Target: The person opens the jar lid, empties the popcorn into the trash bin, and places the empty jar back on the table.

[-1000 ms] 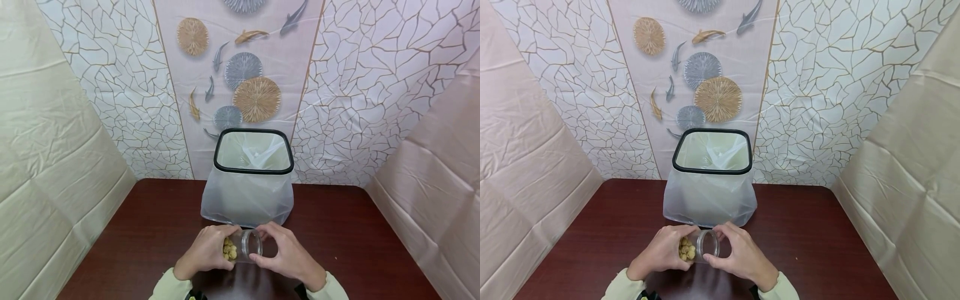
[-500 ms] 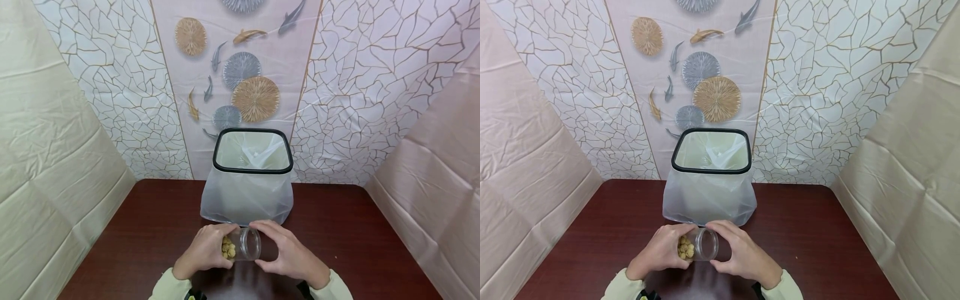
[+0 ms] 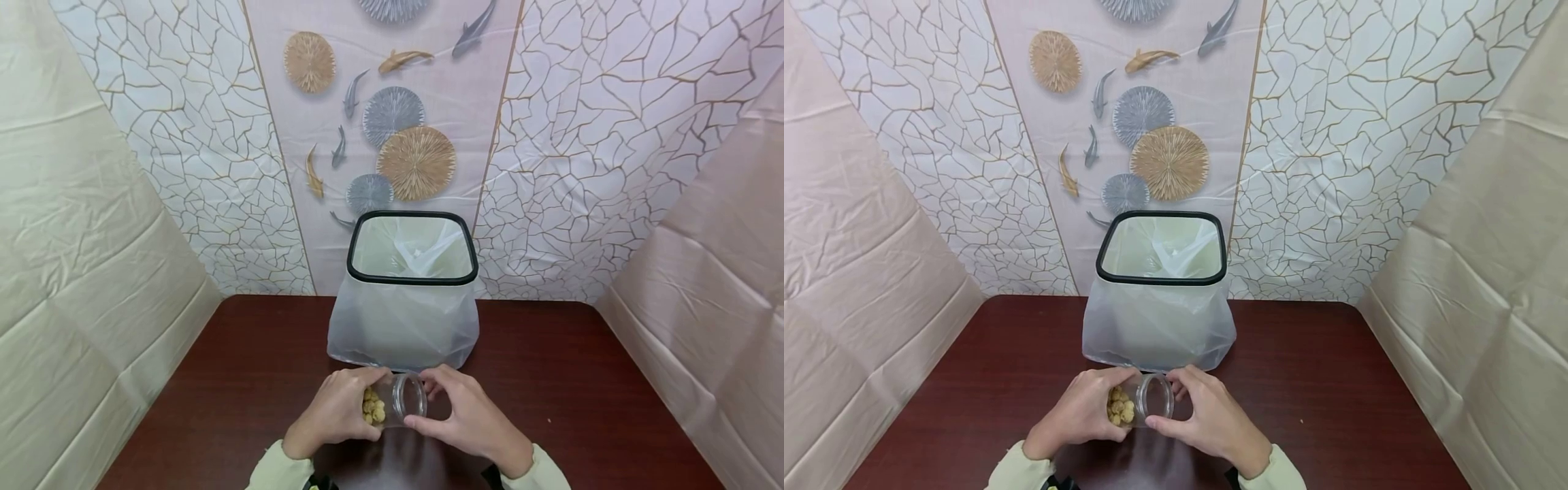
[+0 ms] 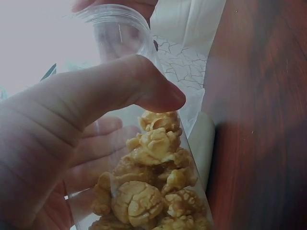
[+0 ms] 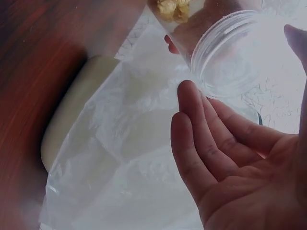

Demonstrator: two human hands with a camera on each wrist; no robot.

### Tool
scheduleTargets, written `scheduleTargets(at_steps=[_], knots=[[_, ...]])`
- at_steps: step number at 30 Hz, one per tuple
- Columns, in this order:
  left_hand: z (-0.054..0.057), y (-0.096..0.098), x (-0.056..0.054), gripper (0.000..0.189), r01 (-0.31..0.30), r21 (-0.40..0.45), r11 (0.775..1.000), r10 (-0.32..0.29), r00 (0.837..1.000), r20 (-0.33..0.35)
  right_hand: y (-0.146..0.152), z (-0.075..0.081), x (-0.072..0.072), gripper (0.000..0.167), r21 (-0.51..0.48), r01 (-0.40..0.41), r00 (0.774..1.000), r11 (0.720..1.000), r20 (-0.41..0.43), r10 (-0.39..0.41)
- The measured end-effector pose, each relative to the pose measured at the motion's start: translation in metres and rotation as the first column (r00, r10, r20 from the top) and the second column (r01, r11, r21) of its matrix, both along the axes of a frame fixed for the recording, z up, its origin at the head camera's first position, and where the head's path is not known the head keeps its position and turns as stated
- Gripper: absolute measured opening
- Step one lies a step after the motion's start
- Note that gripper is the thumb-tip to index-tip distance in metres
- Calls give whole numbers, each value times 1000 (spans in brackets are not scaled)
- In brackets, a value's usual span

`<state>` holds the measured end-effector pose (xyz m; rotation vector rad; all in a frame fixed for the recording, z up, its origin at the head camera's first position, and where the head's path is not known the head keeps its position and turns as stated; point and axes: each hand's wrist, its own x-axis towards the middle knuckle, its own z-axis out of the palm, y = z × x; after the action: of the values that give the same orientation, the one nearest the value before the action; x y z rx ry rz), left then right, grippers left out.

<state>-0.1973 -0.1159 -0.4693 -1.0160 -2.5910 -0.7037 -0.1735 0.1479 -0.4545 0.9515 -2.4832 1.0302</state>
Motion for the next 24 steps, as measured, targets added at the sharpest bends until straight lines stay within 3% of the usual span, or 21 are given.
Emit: scheduleTargets(at_steps=[6, 14, 20, 24], knots=[[0, 0, 0, 72, 4, -2, 1000, -4, 1000, -4, 0, 1, -1, 58, 0, -24, 999, 1000, -34, 24], [-1, -1, 0, 72, 1, 0, 1000, -1, 1000, -3, 5, 3, -4, 76, 36, -101, 983, 994, -149, 105], [-1, 0, 0, 73, 1, -1, 1000, -1, 1000, -3, 10, 7, -4, 91, 39, -119, 981, 992, -152, 124], [-1, 0, 0, 74, 5, -1, 1000, -5, 1000, -1, 11, 8, -3, 82, 27, -91, 990, 995, -106, 94]])
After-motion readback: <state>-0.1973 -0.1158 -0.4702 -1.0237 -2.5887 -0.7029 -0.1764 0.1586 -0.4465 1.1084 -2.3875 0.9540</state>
